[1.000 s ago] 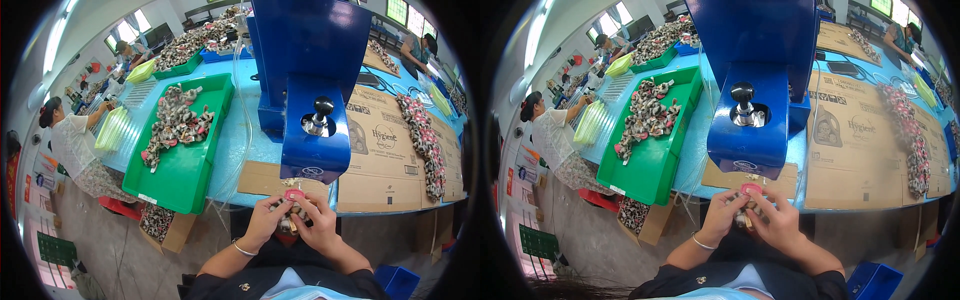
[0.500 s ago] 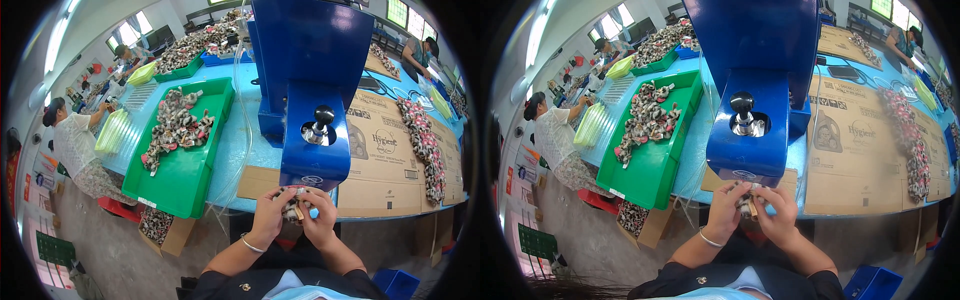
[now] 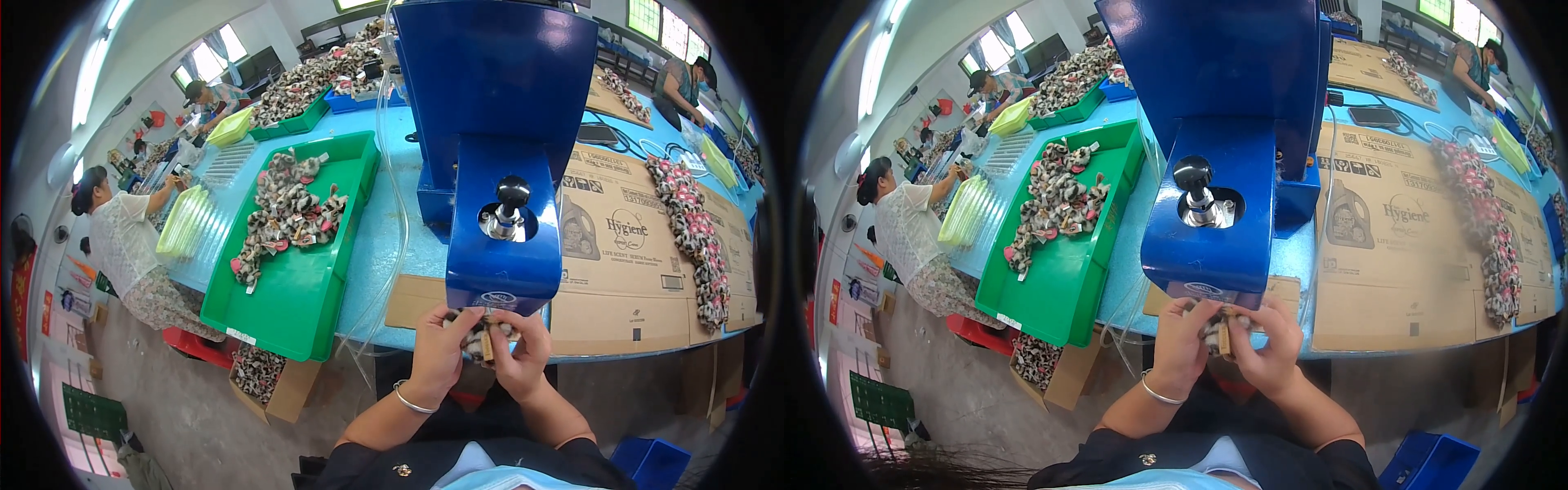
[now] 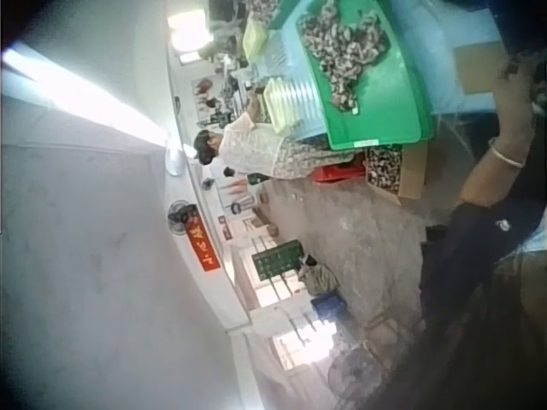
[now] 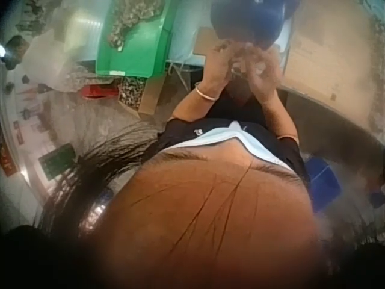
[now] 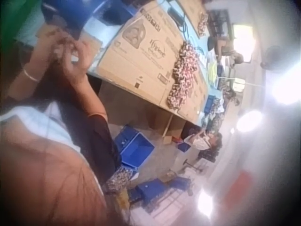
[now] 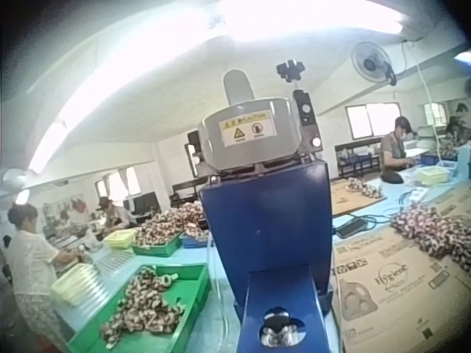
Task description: The person attaches tags to plush items using a tagging machine.
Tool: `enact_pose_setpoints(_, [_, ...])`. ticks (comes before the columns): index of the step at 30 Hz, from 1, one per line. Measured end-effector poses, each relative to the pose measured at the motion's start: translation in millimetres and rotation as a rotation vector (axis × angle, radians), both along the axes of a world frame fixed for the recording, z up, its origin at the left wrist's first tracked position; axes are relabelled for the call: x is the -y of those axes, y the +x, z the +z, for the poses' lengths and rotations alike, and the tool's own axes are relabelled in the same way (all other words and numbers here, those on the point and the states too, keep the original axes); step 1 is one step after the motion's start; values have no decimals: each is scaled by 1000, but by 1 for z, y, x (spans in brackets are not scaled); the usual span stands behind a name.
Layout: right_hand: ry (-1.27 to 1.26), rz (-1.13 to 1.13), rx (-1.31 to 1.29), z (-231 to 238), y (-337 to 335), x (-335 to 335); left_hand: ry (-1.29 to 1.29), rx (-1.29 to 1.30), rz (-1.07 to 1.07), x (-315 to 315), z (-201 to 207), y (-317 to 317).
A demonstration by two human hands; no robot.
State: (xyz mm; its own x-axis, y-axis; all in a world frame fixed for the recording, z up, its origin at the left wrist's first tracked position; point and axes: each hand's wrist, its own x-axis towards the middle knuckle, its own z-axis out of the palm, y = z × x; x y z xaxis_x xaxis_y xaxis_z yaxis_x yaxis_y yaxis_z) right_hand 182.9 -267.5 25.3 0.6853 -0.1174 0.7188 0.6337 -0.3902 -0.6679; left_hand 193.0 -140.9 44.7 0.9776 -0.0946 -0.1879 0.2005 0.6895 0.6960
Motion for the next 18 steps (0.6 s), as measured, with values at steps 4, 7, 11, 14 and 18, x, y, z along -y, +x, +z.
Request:
enact_pose_setpoints(4, [169,58,-98,2,1,7,254,110,91,2,-4,-4])
enact_pose_setpoints(7, [238,37,-181,9,3,6,448,222,141,2,-4,-7])
enact_pose_setpoints(11, [88,36,-264,19,3,9,694,389,199,2,-2,-9])
enact_pose_setpoints(14, [27,17,-256,22,2,8,796,462,184,-1,-7,-7])
enact_pose_setpoints(18, [-316,77,108,29,0,17,765,397,112,-8,-14,-5])
